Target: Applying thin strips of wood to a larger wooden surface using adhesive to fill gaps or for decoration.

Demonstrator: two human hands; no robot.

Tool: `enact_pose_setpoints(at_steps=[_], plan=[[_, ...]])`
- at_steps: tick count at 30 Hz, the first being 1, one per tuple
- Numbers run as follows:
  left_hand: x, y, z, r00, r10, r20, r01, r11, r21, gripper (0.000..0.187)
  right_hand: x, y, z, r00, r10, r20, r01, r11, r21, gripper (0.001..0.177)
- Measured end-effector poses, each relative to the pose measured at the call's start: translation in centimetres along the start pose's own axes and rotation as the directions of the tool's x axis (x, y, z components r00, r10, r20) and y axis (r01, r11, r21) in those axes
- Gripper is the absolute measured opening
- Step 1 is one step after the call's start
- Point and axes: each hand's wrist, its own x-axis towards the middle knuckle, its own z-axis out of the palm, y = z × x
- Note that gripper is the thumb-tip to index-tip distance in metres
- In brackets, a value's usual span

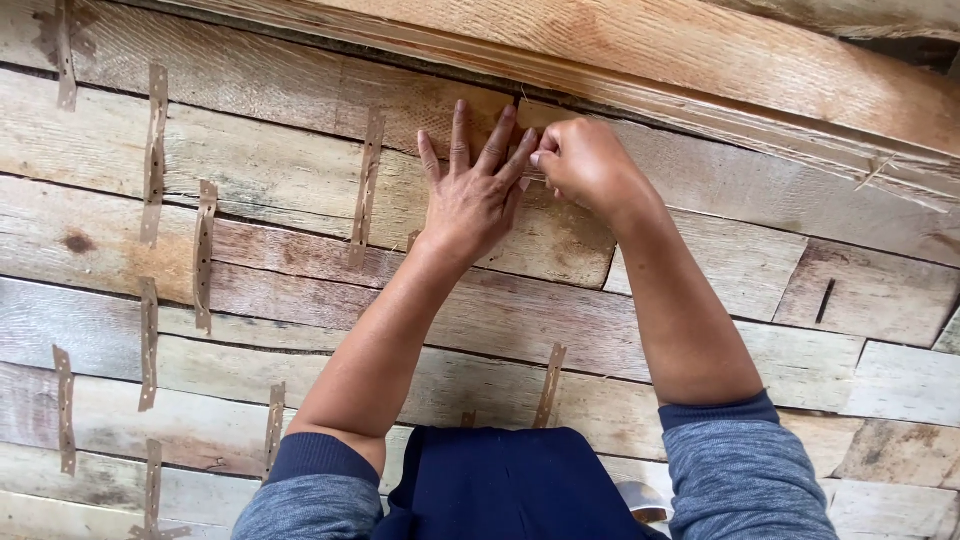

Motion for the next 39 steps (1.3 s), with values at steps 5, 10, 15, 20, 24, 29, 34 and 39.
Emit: enact_pose_setpoints(at_steps=[5,10,15,20,24,29,34,39], plan=[[-0.2,-0.1,0.4,0.998,0.016,-0.062,-0.015,1.000,0.010,0.054,5.2,4.1,2.2,0.977,-0.195,-0.084,0.166,0.948,-0.271,0.017],[-0.4,-0.3,0.4,0.997,0.022,-0.079,-0.024,1.000,-0.015,0.056,5.7,6.8,2.6,0.925,-0.351,-0.142,0.235,0.826,-0.512,0.014],[-0.7,0.8,-5.3,0.962,-0.032,0.270,0.080,0.982,-0.169,0.056,0.4,3.9,0.6,0.903,-0.126,-0.411,0.120,0.992,-0.041,0.028],[-0.4,0.4,-2.9,0.986,-0.110,0.122,0.137,0.961,-0.240,0.060,3.3,4.8,5.8,0.705,-0.172,-0.687,0.149,0.984,-0.094,0.042],[0.7,-0.2,1.8,0.977,-0.151,-0.148,0.139,0.986,-0.088,0.058,4.0,4.2,7.6,0.603,-0.159,-0.782,0.015,0.982,-0.188,0.063],[1.4,0.0,3.9,0.936,-0.195,-0.292,0.189,0.981,-0.051,0.057,3.4,4.0,6.6,0.630,-0.111,-0.769,0.062,0.994,-0.092,0.068],[1.0,0.6,1.8,0.933,-0.263,-0.248,0.218,0.956,-0.194,0.056,3.1,3.9,6.1,0.655,-0.107,-0.748,0.096,0.994,-0.058,0.060],[1.0,0.5,2.1,0.937,-0.256,-0.238,0.221,0.962,-0.163,0.061,4.9,4.9,6.4,0.635,-0.058,-0.771,0.075,0.997,-0.013,0.054]])
